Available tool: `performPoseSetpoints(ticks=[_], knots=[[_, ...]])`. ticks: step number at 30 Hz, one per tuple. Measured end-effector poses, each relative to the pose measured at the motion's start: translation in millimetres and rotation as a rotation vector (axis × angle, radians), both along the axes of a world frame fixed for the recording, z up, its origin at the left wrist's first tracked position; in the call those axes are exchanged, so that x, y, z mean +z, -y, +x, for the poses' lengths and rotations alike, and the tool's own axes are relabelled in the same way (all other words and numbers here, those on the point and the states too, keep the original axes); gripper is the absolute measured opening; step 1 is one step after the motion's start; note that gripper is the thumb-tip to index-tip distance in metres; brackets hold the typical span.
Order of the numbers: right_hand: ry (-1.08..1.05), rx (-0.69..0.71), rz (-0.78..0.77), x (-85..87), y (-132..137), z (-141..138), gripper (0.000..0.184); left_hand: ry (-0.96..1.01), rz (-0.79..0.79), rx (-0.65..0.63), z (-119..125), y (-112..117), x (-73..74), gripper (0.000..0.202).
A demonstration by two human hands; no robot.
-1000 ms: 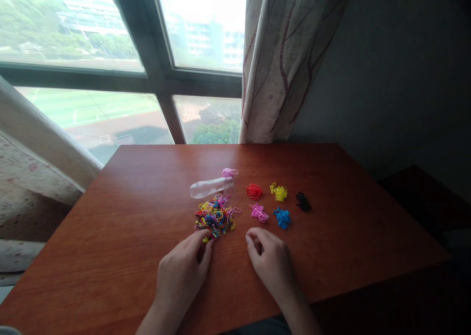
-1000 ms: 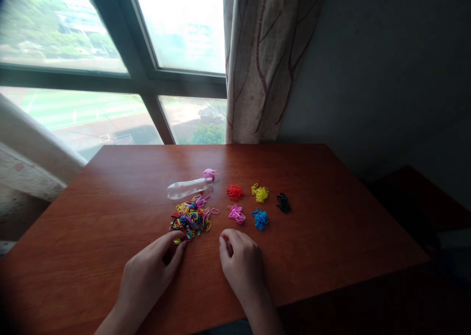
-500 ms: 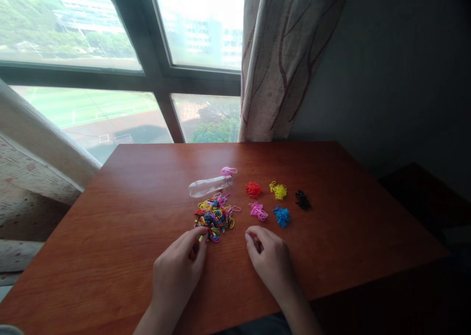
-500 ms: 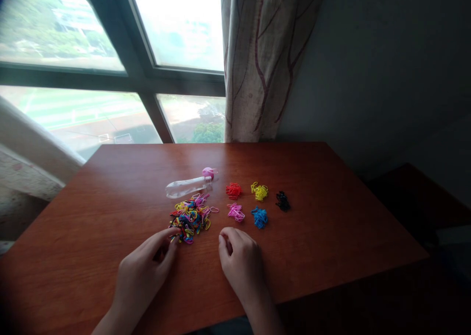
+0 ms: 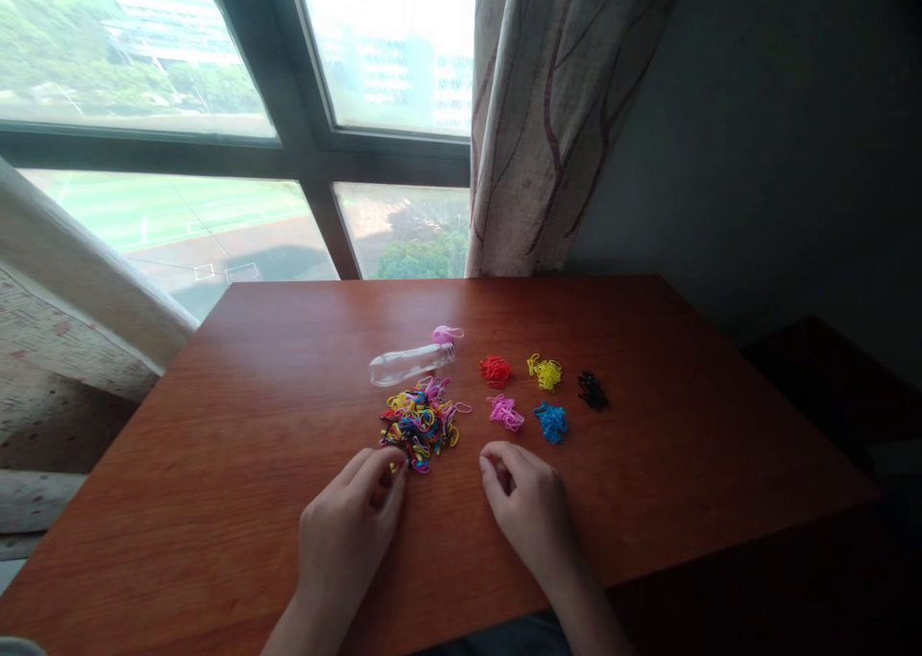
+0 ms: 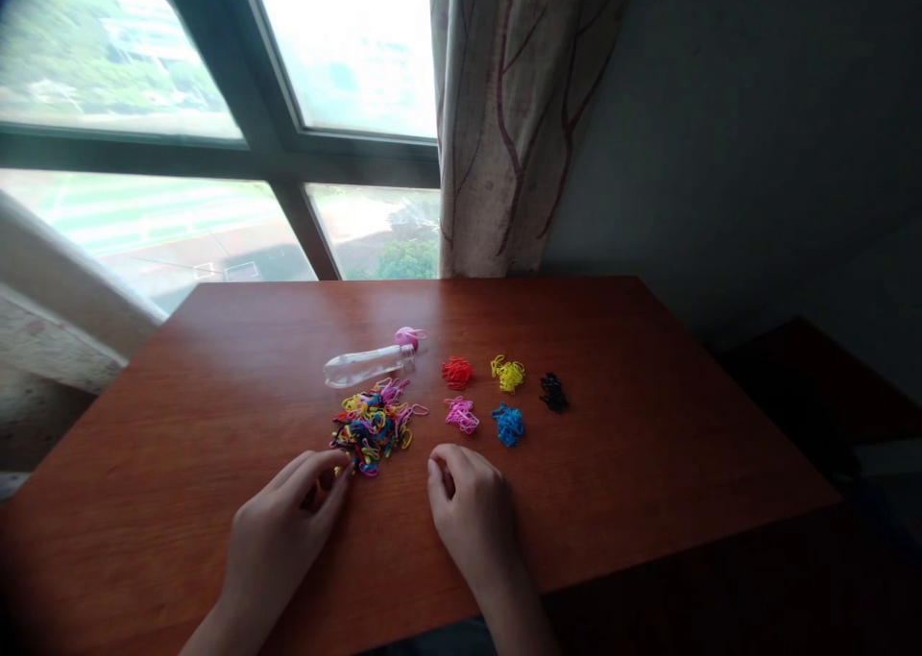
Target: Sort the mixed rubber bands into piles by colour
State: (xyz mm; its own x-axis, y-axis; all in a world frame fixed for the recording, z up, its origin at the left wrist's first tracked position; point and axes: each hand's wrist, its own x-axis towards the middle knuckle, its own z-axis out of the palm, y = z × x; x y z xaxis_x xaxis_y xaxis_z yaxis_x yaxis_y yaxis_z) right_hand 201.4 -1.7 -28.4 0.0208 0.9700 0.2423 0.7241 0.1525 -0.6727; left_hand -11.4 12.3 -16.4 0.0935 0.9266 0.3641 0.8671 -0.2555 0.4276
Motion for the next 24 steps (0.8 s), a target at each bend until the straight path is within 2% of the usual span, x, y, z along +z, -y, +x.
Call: performPoseSetpoints(ticks=[13, 24], knots=[[-0.019, 0.005, -0.025, -1.4, -0.1, 0.2, 0.013, -0.119, 0.009, -0.087, 1.8, 1.1, -1.4, 0.015], [-0.017, 0.008, -0.029, 0.3, -0.2, 0.2, 0.013, -0.029, -0.027, -0.185, 0.1, 1.9, 1.1, 0.017]])
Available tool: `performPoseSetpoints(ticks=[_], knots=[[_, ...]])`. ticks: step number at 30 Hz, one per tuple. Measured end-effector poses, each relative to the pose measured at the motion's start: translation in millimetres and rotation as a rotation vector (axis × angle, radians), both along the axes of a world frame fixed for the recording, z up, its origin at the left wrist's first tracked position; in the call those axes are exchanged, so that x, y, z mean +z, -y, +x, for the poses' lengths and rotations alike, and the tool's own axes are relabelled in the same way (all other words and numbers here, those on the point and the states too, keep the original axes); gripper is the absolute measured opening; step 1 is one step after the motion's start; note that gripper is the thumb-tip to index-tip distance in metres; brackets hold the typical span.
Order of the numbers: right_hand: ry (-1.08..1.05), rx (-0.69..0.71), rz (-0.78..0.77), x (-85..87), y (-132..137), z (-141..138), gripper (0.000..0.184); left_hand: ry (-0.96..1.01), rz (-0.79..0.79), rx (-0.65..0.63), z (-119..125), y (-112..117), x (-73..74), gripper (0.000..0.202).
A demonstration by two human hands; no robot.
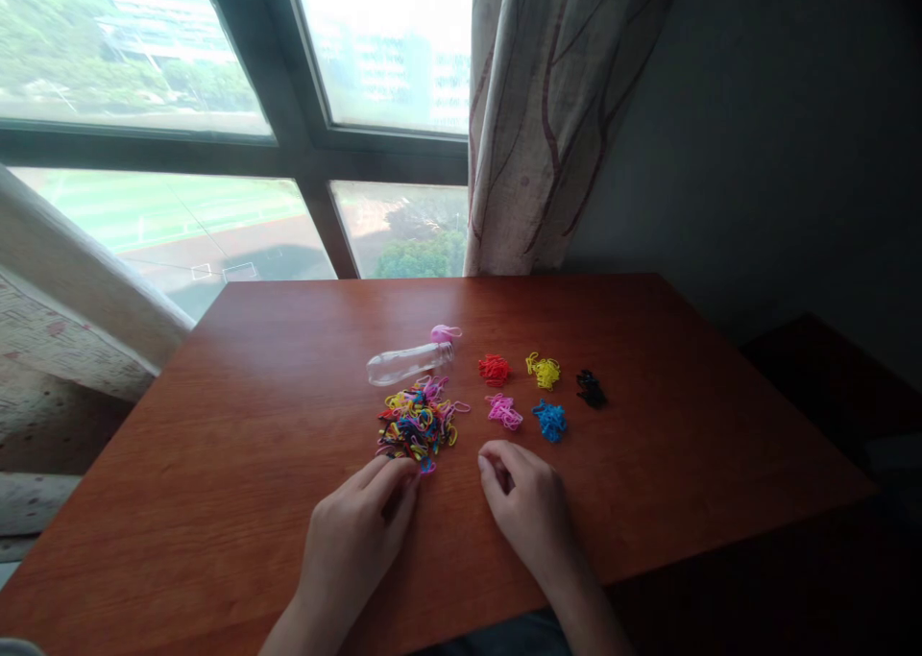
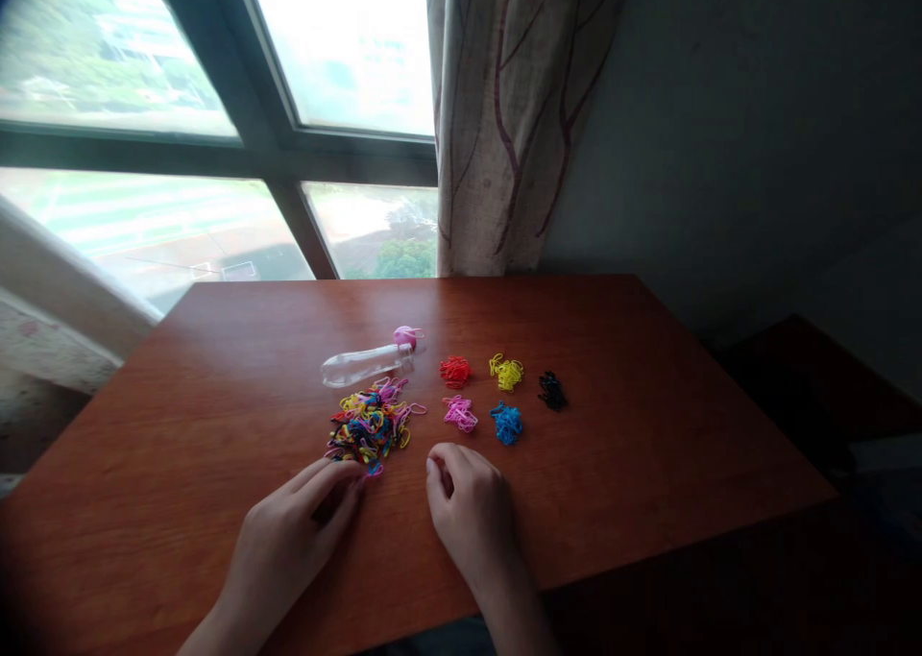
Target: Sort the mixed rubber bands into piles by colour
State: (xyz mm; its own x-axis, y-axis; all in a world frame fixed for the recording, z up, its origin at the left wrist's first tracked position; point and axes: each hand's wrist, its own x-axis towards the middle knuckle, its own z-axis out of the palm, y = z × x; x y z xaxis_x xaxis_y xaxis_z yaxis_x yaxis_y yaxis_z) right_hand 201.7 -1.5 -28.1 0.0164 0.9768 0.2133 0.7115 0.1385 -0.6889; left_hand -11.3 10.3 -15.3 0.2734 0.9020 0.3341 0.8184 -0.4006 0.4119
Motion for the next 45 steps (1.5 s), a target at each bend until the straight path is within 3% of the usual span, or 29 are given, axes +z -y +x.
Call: performPoseSetpoints(ticks=[9, 12, 17, 20, 26, 30, 35, 38, 42, 45], knots=[[0.032, -0.001, 0.022, 1.6, 0, 0, 0.015, 0.191, -0.054, -0.037, 4, -2, 9.5, 0.013], [0.045, -0.003, 0.028, 1.7, -1, 0, 0.015, 0.155, -0.089, -0.063, 22, -15, 17.8, 0.014], [0.042, 0.003, 0.026, 0.3, -2, 0, 0.015, -0.110, -0.125, -0.105, 68, -52, 32.7, 0.017], [0.024, 0.005, 0.027, -2.1, -2, 1, 0.015, -0.167, -0.138, -0.146, 91, -72, 36.4, 0.014], [0.043, -0.005, 0.053, -5.0, -2, 1, 0.017, -0.198, -0.159, -0.196, 107, -84, 34.6, 0.010], [0.059, 0.001, 0.076, -1.6, -2, 0, 0.015, -0.154, -0.161, -0.191, 96, -78, 37.5, 0.012], [0.074, -0.004, 0.061, 2.7, -2, -1, 0.015, 0.068, -0.133, -0.148, 54, -54, 37.8, 0.017], [0.098, -0.006, 0.053, 3.5, -1, -2, 0.015, 0.267, -0.112, -0.097, 22, -31, 28.2, 0.014], [0.114, 0.010, 0.035, 4.0, 1, -6, 0.014, 0.285, -0.061, -0.037, -10, -6, 11.6, 0.012], [0.121, 0.028, 0.016, 5.7, 2, -15, 0.010, 0.251, -0.029, -0.019, -17, 3, 4.5, 0.012]])
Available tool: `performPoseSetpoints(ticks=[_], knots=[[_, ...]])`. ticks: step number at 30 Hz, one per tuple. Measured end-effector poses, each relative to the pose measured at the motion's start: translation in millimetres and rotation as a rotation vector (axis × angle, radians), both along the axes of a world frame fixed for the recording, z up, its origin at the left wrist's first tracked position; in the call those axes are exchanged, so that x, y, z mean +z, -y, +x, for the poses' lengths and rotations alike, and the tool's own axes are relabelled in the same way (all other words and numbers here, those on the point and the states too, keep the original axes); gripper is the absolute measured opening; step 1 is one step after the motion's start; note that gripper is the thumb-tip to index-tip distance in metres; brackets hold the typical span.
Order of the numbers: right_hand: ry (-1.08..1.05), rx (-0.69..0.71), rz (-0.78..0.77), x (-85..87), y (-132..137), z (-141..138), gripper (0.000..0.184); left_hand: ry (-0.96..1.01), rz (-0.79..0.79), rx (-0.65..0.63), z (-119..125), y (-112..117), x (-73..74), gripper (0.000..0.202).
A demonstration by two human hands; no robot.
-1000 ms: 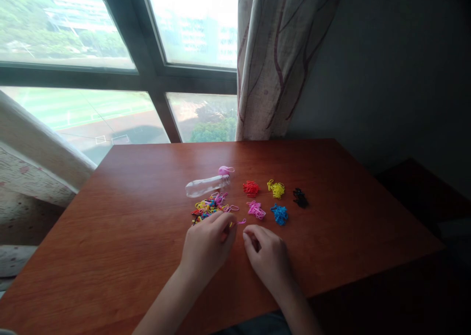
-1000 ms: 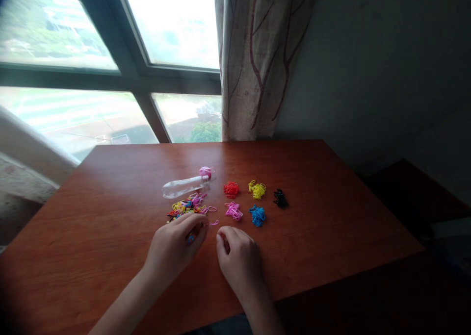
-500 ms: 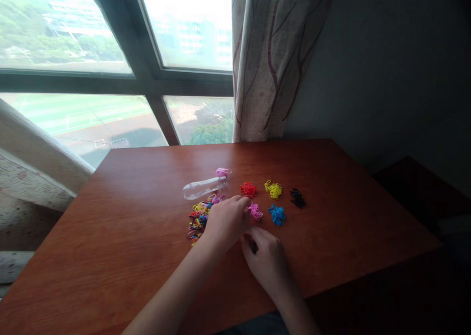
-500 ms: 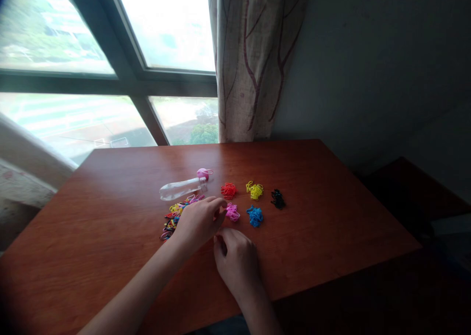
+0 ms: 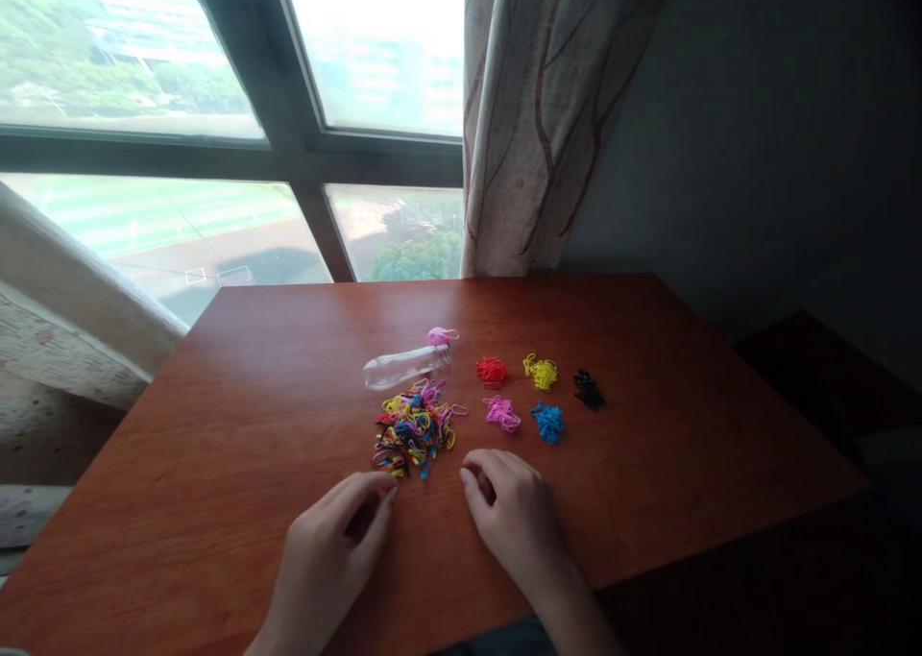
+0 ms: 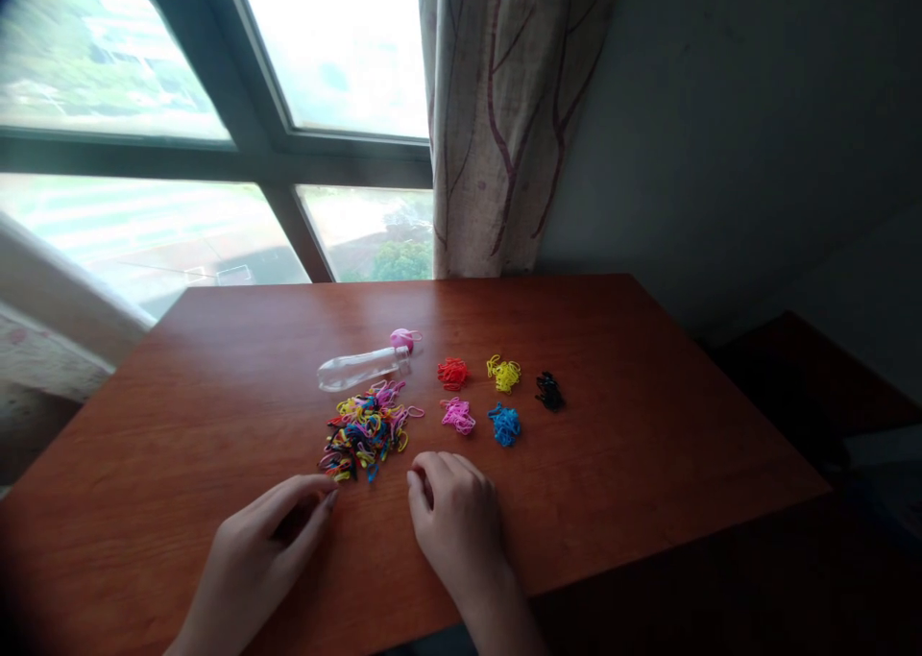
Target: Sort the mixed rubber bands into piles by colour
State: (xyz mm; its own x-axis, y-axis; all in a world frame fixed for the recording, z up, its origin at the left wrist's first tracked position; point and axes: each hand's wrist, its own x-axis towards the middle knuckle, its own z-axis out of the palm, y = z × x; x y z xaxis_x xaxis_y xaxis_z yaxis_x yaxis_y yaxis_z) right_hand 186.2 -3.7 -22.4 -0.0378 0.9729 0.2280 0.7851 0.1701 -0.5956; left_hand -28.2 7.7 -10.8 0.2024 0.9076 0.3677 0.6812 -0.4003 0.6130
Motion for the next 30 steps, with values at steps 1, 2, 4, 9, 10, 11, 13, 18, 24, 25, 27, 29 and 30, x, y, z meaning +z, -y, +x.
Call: performPoseSetpoints(ticks=[1, 2, 4, 9, 10, 11, 13, 18, 24, 25, 27, 29, 30], knots=[[0.003, 0.007, -0.010, 0.9, 0, -5, 0.008, -0.016, 0.002, -0.005, 0, 1, -1.2, 0.013], [0.007, 0.016, -0.020, 2.0, 1, -10, 0.006, -0.034, -0.001, -0.017, 1, 1, -2.0, 0.013], [0.022, 0.029, -0.033, 3.9, 1, -21, 0.006, -0.064, -0.016, -0.041, 2, 1, -3.2, 0.015], [0.074, -0.006, -0.018, 5.2, 1, -41, 0.013, -0.078, -0.044, -0.048, 2, 1, -6.9, 0.015], [0.080, -0.012, -0.013, 4.8, 1, -43, 0.013, -0.078, -0.046, -0.051, 1, 2, -7.5, 0.015], [0.084, -0.016, -0.009, 4.3, 1, -44, 0.013, -0.079, -0.049, -0.054, 1, 2, -8.0, 0.014], [0.086, -0.014, -0.001, 3.2, 1, -44, 0.012, -0.082, -0.053, -0.059, 1, 2, -8.6, 0.014], [0.060, 0.010, 0.017, 0.9, 3, -43, 0.010, -0.077, -0.038, -0.058, 0, 3, -9.4, 0.015], [-0.070, -0.042, 0.037, -4.3, 6, -22, 0.011, -0.098, -0.027, -0.063, 0, 4, -9.3, 0.015], [-0.087, -0.069, 0.043, -5.8, 7, -13, 0.013, -0.107, -0.022, -0.065, 0, 4, -9.1, 0.015], [-0.107, -0.134, 0.063, -9.2, 8, 9, 0.017, -0.133, -0.010, -0.069, 1, 4, -8.5, 0.014], [-0.103, -0.212, 0.096, -12.6, 10, 35, 0.021, -0.155, 0.007, -0.075, 2, 4, -8.0, 0.015], [-0.087, -0.246, 0.116, -14.1, 10, 48, 0.023, -0.164, 0.016, -0.077, 3, 4, -7.9, 0.015]])
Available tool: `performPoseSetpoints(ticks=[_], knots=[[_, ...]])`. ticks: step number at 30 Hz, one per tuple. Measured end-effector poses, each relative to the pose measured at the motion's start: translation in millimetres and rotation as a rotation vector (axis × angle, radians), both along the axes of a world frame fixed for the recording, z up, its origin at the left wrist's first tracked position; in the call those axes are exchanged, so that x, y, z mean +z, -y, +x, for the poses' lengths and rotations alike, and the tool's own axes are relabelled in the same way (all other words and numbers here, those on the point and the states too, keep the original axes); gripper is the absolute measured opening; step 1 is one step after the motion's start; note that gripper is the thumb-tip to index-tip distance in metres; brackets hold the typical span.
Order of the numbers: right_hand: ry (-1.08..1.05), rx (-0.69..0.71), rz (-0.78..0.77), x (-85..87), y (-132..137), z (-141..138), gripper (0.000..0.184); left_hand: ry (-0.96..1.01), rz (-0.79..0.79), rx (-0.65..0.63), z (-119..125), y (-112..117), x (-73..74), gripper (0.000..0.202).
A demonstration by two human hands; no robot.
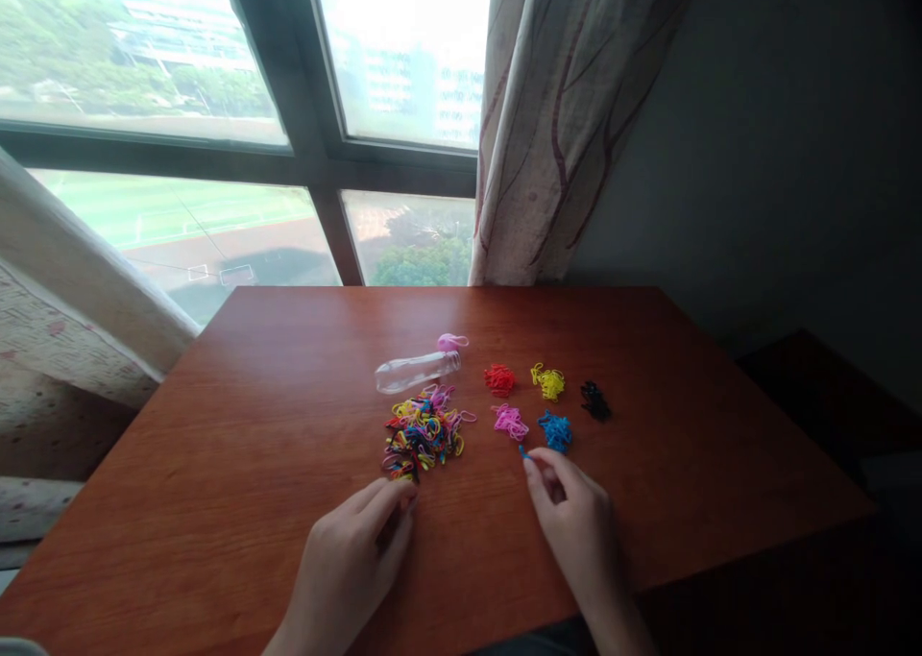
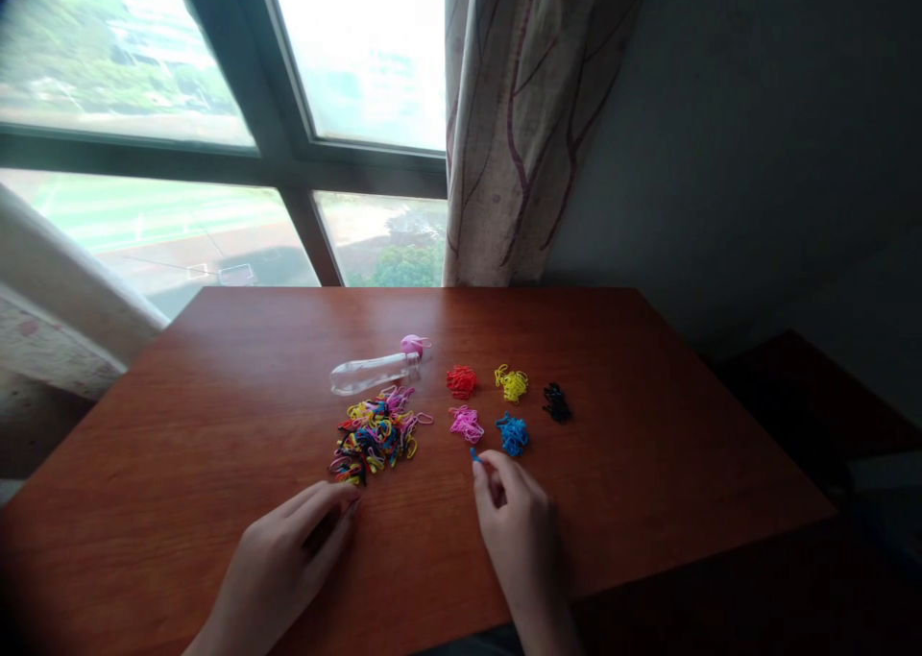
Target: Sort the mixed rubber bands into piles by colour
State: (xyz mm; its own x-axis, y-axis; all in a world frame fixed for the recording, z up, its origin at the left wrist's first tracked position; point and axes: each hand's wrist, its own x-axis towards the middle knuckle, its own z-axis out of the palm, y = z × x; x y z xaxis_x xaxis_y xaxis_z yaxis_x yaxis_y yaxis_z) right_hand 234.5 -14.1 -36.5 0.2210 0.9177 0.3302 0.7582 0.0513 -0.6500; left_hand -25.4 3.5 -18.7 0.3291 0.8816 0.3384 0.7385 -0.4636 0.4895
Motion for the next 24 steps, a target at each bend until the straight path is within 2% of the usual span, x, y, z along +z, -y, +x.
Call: performPoseSetpoints(ticks=[3, 6, 14, 24], knots=[[0.083, -0.109, 0.039, -3.3, 0, 33, 0.028, -0.012, 0.028, -0.001, 0, 0, -0.4, 0.016], [0.119, -0.144, 0.042, -4.8, -2, 50, 0.032, -0.022, 0.036, 0.001, 0, 0, -1.3, 0.015], [0.108, -0.130, 0.030, -9.9, -2, 56, 0.032, -0.020, 0.021, -0.002, -1, -1, -1.4, 0.015], [0.168, -0.128, -0.066, -11.8, 9, 71, 0.036, -0.016, 0.022, 0.001, 0, -1, -0.4, 0.015]])
